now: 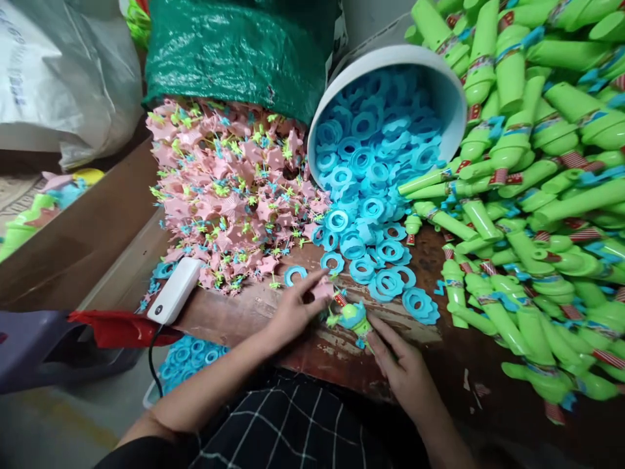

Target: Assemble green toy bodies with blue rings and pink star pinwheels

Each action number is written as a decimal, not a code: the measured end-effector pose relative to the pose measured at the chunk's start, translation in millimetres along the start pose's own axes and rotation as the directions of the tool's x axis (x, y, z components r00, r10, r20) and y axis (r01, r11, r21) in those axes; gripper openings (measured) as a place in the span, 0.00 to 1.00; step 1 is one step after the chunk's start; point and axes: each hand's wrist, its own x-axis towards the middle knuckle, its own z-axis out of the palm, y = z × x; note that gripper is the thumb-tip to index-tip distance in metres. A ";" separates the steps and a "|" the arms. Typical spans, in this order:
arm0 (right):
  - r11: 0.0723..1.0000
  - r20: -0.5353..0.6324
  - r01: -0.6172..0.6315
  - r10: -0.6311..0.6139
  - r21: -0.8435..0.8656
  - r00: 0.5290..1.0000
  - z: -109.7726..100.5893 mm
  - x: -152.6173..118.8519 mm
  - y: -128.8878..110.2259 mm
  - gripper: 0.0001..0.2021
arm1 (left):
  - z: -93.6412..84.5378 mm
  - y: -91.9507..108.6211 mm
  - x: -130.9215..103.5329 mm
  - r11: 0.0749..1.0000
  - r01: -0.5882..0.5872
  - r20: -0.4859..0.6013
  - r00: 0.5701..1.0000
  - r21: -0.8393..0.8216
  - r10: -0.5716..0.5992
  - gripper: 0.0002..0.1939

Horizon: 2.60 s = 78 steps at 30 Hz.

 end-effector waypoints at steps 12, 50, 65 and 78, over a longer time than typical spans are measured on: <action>0.764 0.067 0.370 -0.398 -0.528 0.915 -6.2 -3.0 -4.4 0.24 | 7.1 -31.8 -6.2 0.979 -0.075 0.213 0.977 0.191 0.033 0.24; 0.383 0.235 0.375 -0.366 -0.844 0.901 -4.1 10.5 -71.3 0.18 | 0.7 -40.4 -6.5 0.925 -0.326 0.164 0.941 0.194 0.297 0.31; -0.004 -0.294 -0.301 -0.206 -0.954 0.933 -107.5 74.7 -72.8 0.20 | -30.1 -44.3 7.7 0.508 -0.149 0.013 0.965 0.848 0.261 0.23; 0.230 -0.289 -0.239 -0.214 -0.943 0.933 -92.1 71.4 -71.6 0.22 | -6.6 -40.3 -8.2 0.866 -0.188 0.011 0.978 0.462 0.206 0.26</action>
